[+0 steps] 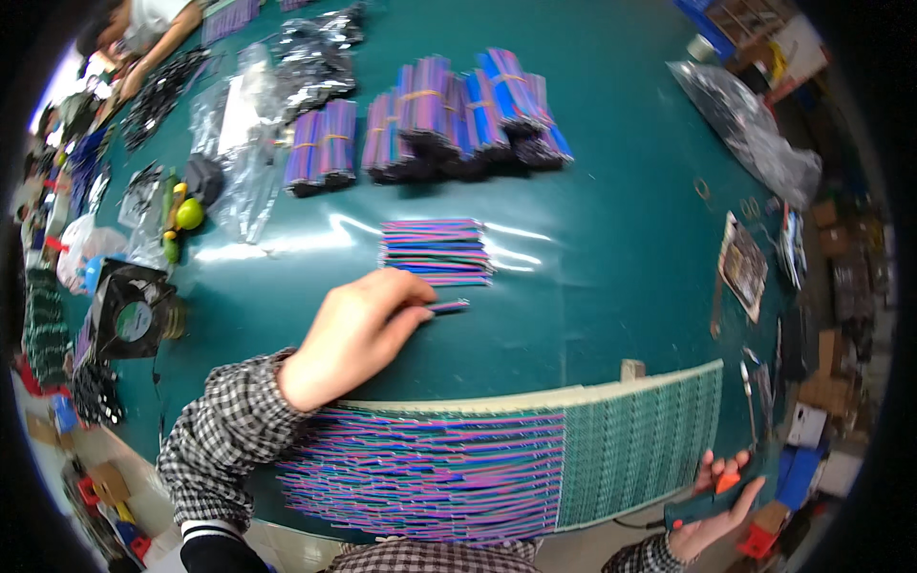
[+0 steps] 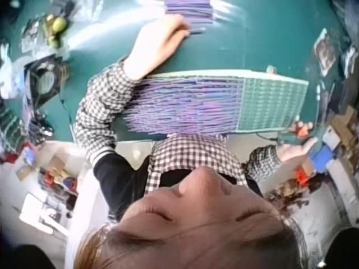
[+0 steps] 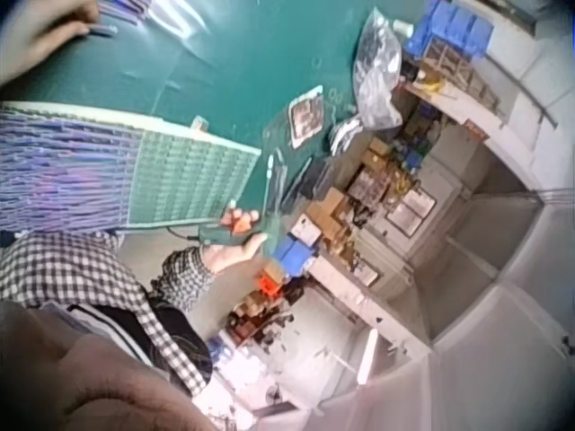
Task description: The person solders ribbon wires onto a circuit board by positioning the wires along the board by hand and attaching them with a soldering gun.
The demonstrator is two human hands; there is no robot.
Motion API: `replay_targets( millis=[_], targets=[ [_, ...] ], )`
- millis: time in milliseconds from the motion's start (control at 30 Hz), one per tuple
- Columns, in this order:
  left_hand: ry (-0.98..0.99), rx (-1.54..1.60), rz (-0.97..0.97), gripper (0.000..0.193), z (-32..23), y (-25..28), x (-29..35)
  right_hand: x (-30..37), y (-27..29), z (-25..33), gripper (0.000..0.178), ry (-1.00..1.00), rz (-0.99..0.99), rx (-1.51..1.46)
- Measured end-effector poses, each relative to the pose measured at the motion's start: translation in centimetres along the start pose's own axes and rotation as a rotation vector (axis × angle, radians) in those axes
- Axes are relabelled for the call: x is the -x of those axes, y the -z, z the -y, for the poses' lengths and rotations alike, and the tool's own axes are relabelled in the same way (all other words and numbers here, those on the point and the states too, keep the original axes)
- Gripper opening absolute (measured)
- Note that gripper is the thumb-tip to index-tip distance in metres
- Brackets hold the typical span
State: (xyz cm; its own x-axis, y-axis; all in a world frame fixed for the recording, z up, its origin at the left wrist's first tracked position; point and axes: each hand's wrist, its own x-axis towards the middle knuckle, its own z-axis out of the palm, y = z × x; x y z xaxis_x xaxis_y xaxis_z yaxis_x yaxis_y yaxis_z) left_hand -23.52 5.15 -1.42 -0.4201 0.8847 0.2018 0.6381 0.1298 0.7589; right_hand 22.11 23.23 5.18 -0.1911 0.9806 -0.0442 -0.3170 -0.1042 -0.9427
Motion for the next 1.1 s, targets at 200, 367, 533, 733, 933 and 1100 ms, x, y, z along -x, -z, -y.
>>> replay_targets(
  millis=[200, 367, 533, 733, 933, 1100],
  targets=[
    [0.008, -0.167, 0.096, 0.017, -1.4, 0.5, 0.1, 0.2, 1.0, -1.2, 0.046, 0.023, 0.091, -0.065],
    [-0.061, -0.098, 0.052, 0.031, -6.8, 1.0, 2.3, 1.5, 1.6, -1.5, 0.048, 0.048, 0.107, -0.090],
    [-0.029, 1.221, 0.569, 0.027, -16.0, 0.5, 9.3, 1.2, 1.2, -2.3, 0.049, 0.043, 0.124, -0.171],
    [-0.026, 1.727, 0.792, 0.016, -17.8, -4.5, 9.4, 2.0, 1.5, -3.0, 0.051, 0.030, 0.130, -0.188],
    [-0.151, 1.412, 0.463, 0.012, -17.6, -5.2, 8.4, 1.5, 3.3, -3.6, 0.051, 0.031, 0.112, -0.236],
    [-0.262, 1.417, 0.317, 0.014, -18.8, -4.8, 7.3, 2.1, 2.7, -3.1, 0.054, -0.006, 0.169, -0.303]
  ],
)
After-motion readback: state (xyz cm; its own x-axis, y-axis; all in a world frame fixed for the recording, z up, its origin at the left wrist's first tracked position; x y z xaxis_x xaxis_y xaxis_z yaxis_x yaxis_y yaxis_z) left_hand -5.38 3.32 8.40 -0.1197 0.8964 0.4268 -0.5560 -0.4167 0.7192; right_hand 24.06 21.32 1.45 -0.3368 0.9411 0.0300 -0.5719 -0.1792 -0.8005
